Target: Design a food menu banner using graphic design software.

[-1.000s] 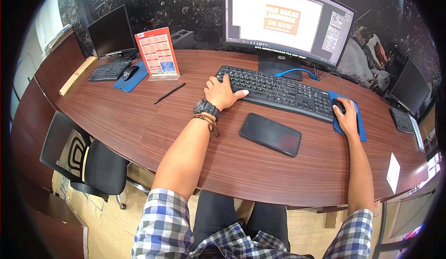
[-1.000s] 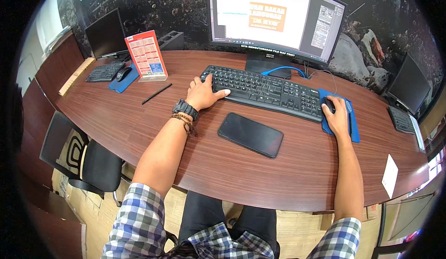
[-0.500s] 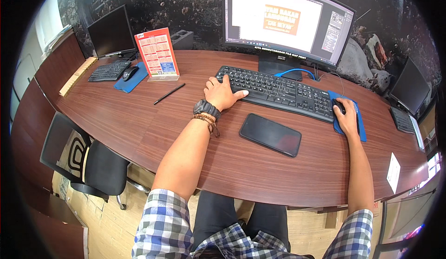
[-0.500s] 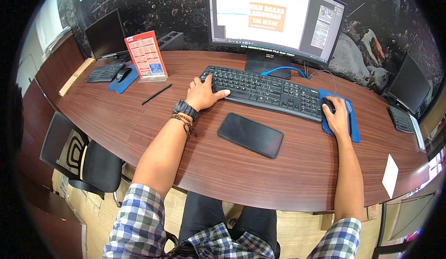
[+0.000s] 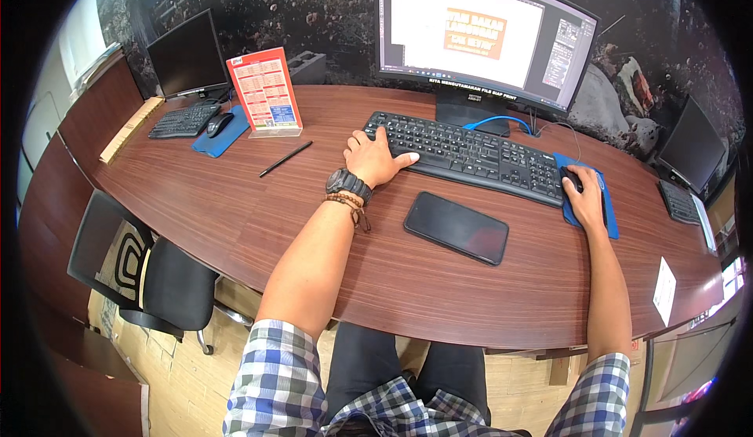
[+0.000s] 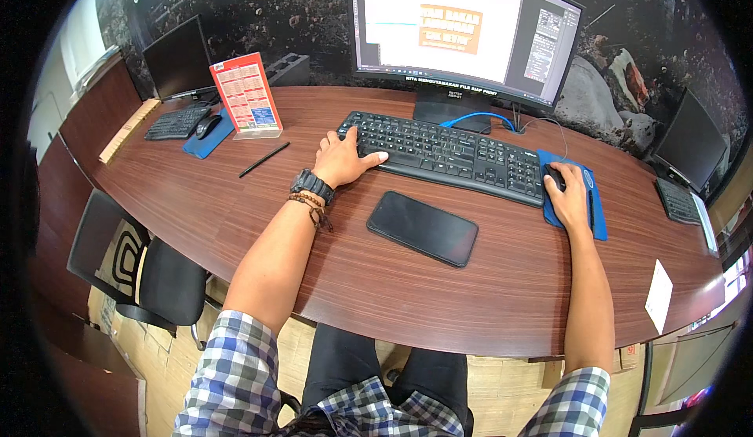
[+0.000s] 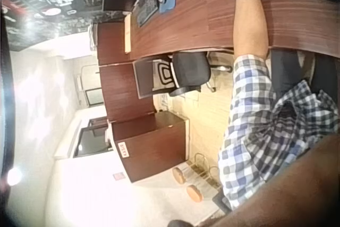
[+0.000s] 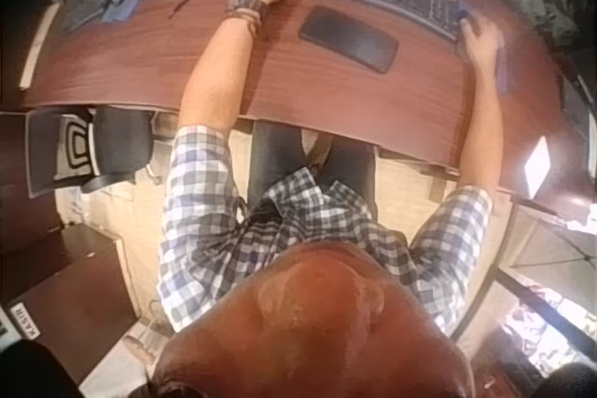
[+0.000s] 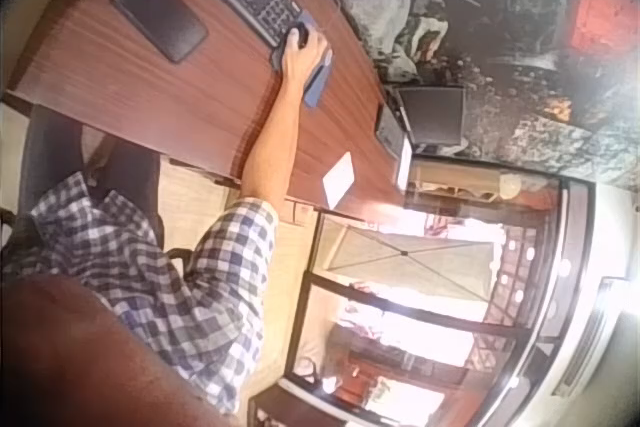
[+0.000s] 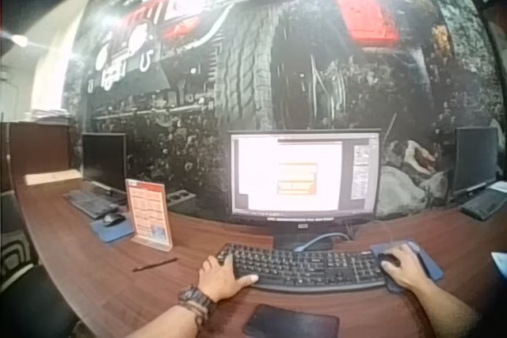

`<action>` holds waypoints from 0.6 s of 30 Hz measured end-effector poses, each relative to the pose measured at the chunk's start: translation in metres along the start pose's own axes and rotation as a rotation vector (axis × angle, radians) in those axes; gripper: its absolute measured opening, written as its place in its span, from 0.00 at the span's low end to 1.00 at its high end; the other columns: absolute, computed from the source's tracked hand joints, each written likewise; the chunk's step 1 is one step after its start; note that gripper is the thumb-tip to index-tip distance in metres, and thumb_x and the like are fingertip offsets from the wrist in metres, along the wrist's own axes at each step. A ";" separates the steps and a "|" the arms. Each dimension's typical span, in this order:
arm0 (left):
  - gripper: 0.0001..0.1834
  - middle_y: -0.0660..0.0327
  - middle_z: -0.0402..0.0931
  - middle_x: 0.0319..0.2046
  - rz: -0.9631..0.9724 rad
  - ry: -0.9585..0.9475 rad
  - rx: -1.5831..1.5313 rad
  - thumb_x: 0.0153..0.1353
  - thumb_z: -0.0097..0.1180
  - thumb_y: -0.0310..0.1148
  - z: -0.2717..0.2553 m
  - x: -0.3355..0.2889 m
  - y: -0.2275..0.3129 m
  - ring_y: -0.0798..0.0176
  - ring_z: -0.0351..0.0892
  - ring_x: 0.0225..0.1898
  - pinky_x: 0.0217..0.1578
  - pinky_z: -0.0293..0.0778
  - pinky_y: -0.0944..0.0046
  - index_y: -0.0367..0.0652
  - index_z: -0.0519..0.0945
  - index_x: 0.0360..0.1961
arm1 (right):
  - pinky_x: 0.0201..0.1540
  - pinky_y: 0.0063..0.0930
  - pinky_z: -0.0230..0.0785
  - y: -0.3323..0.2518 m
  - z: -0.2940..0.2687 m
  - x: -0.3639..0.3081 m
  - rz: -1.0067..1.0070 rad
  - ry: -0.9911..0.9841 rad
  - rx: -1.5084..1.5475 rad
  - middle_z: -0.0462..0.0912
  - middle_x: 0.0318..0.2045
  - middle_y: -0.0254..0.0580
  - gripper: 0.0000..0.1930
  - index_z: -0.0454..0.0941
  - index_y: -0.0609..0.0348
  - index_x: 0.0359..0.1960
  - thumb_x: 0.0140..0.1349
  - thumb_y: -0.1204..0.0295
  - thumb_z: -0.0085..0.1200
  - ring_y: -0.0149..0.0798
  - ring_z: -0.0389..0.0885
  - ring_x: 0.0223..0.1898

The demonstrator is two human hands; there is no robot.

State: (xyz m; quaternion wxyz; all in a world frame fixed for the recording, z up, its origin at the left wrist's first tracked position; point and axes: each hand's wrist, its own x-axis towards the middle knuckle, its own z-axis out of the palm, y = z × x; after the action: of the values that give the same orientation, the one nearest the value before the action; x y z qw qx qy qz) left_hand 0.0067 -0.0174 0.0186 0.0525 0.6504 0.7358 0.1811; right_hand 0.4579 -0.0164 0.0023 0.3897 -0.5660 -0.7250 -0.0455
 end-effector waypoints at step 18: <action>0.57 0.29 0.56 0.65 0.012 0.018 -0.031 0.51 0.58 0.73 0.005 0.003 -0.003 0.32 0.57 0.66 0.64 0.58 0.40 0.38 0.61 0.70 | 0.57 0.39 0.68 0.002 0.000 0.001 -0.013 0.002 -0.004 0.78 0.46 0.51 0.15 0.80 0.60 0.47 0.58 0.70 0.58 0.52 0.77 0.51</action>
State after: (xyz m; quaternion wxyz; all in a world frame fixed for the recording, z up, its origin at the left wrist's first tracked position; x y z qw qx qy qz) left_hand 0.0050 -0.0135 0.0134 0.0545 0.6523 0.7294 0.1987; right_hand 0.4600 -0.0153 0.0022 0.3891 -0.5622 -0.7280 -0.0502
